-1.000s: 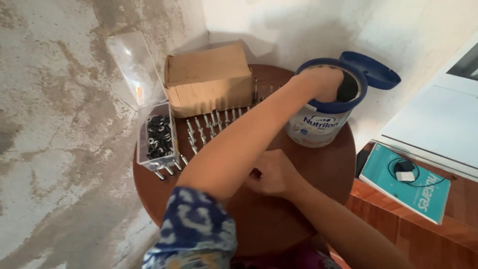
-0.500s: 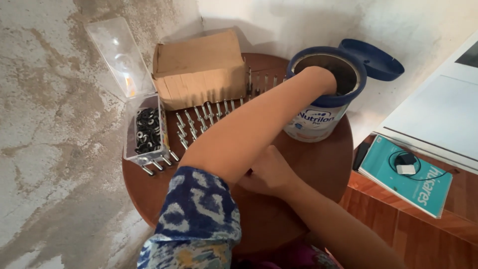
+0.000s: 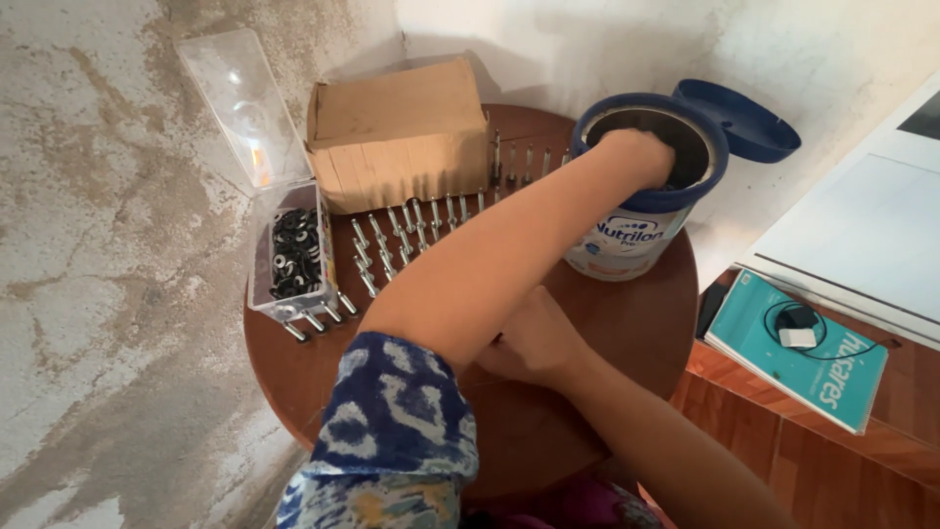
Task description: Assembling metal bolts and washers by hand and placing them into a blue plastic container for organization.
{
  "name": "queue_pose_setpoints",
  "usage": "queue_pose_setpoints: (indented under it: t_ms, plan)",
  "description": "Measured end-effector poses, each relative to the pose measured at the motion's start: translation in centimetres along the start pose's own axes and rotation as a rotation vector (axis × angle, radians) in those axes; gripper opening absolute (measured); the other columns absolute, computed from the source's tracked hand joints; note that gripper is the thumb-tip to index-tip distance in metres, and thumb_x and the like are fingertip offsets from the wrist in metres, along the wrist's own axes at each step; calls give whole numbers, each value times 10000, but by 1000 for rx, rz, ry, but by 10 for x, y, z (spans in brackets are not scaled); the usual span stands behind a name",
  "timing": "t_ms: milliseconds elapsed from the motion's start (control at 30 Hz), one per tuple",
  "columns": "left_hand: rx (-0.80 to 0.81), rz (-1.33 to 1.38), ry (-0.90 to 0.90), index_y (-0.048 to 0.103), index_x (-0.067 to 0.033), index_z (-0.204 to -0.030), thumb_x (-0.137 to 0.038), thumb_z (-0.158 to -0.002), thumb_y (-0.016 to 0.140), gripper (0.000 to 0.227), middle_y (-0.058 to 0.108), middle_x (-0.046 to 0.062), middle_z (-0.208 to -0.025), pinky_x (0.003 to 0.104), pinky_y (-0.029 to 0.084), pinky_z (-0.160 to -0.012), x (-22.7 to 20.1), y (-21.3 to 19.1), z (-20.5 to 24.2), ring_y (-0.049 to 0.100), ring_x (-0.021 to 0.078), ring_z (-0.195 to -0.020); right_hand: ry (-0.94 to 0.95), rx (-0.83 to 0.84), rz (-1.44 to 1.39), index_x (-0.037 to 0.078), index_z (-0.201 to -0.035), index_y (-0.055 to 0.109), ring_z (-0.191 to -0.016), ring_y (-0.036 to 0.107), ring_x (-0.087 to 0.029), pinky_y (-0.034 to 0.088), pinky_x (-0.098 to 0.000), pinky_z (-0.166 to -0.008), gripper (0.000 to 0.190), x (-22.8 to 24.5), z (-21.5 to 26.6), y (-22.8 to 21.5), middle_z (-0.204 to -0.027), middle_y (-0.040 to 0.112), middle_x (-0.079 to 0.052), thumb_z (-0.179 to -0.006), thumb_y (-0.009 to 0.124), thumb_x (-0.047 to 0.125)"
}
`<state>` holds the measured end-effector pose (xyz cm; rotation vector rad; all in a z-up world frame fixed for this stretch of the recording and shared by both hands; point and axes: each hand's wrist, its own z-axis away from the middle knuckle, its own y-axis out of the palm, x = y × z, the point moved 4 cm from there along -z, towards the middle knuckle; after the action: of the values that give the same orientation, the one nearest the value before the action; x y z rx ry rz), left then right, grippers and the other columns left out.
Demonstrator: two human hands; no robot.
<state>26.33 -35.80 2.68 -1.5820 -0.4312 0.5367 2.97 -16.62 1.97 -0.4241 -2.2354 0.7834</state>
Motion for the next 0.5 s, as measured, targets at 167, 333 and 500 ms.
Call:
queue_pose_setpoints:
  t_ms: [167,333,500]
  plan:
    - [-169,7,4,767,-64,-894,-137,-874,590,192,740,170,-805,664,605,-692,6,8,6,761,399,-824,20,28,-16,168,-640,493,-504,480,-99,400,-239,-515,315,-3,1,-1,-547,499,2,-918,639,198]
    - [-413,5,32,769,-97,-767,-65,-813,635,145,726,129,-676,603,620,-620,-7,-65,62,763,388,-705,84,78,-85,132,-636,519,-512,502,-126,421,-252,-525,327,-1,1,-4,-553,538,-36,-917,676,187]
    - [-497,275,-132,719,-168,-1022,84,-906,541,329,790,7,-846,245,615,-536,-3,-149,138,758,177,-686,3,60,81,147,-652,421,-522,511,-148,353,-323,-535,377,16,-5,-11,-566,485,12,-961,629,205]
